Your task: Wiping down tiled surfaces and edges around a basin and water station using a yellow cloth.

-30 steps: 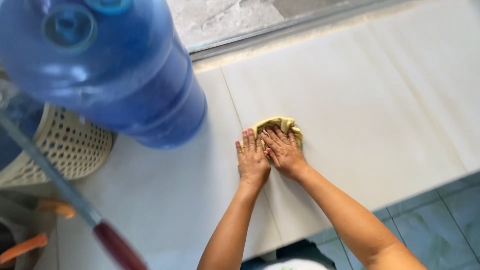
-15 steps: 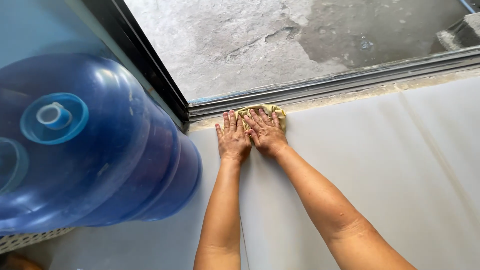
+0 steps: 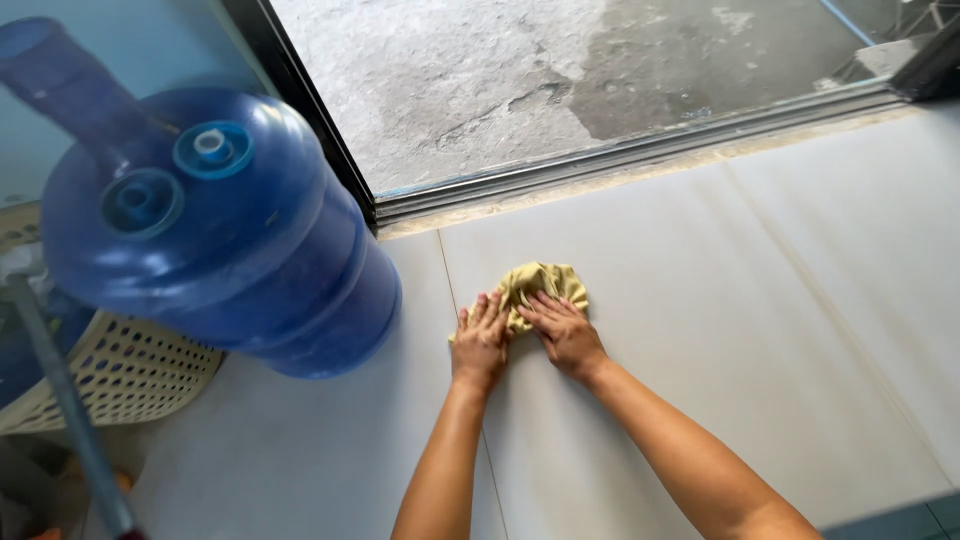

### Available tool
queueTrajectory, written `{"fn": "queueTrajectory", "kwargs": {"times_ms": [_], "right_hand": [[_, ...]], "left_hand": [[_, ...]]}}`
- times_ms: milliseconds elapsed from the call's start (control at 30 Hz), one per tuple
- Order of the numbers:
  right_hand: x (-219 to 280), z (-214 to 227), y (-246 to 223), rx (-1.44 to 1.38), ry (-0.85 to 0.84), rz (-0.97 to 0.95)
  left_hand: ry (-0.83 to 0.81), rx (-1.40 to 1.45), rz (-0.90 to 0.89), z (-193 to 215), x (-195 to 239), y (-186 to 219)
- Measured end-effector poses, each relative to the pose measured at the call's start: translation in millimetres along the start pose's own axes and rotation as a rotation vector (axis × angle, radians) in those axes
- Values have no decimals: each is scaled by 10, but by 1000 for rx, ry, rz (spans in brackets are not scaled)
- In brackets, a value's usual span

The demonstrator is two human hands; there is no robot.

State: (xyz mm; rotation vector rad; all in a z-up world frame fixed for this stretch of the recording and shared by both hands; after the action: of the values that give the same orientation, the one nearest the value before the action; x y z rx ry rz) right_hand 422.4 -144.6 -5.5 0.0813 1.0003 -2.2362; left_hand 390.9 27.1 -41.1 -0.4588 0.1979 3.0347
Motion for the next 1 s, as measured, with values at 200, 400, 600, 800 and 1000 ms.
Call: {"fn": "queueTrajectory", "kwargs": {"times_ms": [200,400,600,800,1000], "right_hand": [[1706,255,-949,-4,-54,-74],[3212,382,-1835,-25,-98,-36],[3324,678,-2228,-173,-115,-4],[2501,1456,-2647,-120,97,103],[2612,1407,-2204,183,-60,78]], "left_hand": [[-19,122,-133,717,1565,789],[-59,176,-268,1380,3140,1323],[-67,373,-209,1598,3312,1334],[-242,1326,423,1742,2409,1008],[-109,674,321,2294,1861,1076]]}}
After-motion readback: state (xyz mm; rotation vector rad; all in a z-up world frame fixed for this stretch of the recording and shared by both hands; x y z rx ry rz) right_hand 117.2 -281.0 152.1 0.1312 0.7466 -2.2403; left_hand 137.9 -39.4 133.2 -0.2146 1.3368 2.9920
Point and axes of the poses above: each hand's wrist, its own x-axis away from the middle knuckle, its own z-axis out of the back of the hand, y = z × x, the point moved 4 cm from there along -x, towards the middle knuckle, and after that the axes turned 14 degrees about -x, right-handed, at the moved point
